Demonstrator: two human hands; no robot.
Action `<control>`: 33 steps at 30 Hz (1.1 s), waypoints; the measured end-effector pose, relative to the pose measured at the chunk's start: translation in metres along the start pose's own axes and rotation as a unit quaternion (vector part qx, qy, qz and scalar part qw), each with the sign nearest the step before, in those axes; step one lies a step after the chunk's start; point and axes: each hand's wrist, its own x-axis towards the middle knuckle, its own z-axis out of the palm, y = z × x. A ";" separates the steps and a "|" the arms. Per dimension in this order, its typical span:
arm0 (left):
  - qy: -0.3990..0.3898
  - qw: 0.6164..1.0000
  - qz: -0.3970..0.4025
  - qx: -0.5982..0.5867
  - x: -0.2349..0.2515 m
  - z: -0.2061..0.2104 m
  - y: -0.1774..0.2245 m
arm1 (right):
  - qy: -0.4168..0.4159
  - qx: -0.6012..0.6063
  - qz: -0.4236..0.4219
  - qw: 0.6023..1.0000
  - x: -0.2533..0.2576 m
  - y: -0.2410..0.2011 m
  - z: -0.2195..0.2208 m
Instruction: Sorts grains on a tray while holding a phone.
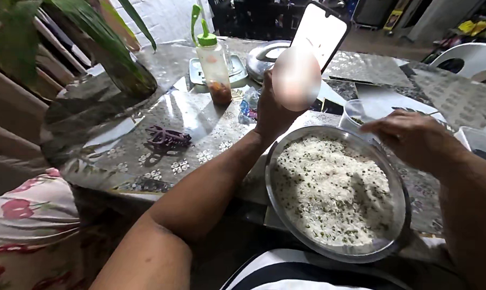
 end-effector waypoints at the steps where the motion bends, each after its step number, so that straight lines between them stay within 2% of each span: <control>1: -0.004 1.000 -0.001 -0.002 0.000 0.000 0.001 | 0.029 -0.021 0.032 0.999 0.001 0.009 0.002; 3: -0.008 1.000 -0.006 0.004 0.000 -0.001 0.001 | 0.069 -0.046 0.069 0.994 0.004 0.029 0.011; 6: -0.013 1.000 -0.003 0.011 0.000 -0.001 -0.002 | 0.047 -0.045 0.098 0.993 0.004 0.046 0.028; 8: -0.007 1.000 0.002 0.012 0.001 -0.001 -0.003 | 0.034 -0.035 0.064 0.997 0.004 0.044 0.029; 10: 0.001 1.000 0.005 0.009 0.001 -0.001 -0.004 | -0.002 0.003 0.031 1.000 0.003 0.023 0.014; 12: 0.009 1.000 0.002 0.010 0.002 -0.001 -0.004 | -0.123 0.063 0.034 0.990 0.001 -0.001 0.000; 14: 0.015 1.000 0.002 0.011 0.001 -0.001 -0.003 | -0.287 0.113 0.058 0.949 0.002 -0.020 -0.001; 16: 0.019 1.000 0.002 0.009 -0.001 0.000 -0.004 | -0.365 0.108 0.046 0.924 0.007 -0.034 0.010; 18: 0.016 1.000 -0.001 0.016 0.000 0.000 -0.003 | -0.347 0.092 0.011 0.933 0.007 -0.040 0.018; 21: 0.006 1.000 0.001 0.031 0.001 -0.003 -0.002 | -0.242 0.111 -0.035 0.963 -0.002 -0.036 0.014; 23: 0.002 0.999 0.004 0.037 0.000 -0.004 -0.003 | -0.200 0.109 -0.058 0.972 -0.004 -0.031 0.005; 33: 0.018 0.997 0.052 0.050 0.003 -0.005 -0.001 | -0.149 0.104 -0.098 0.978 -0.002 -0.027 -0.001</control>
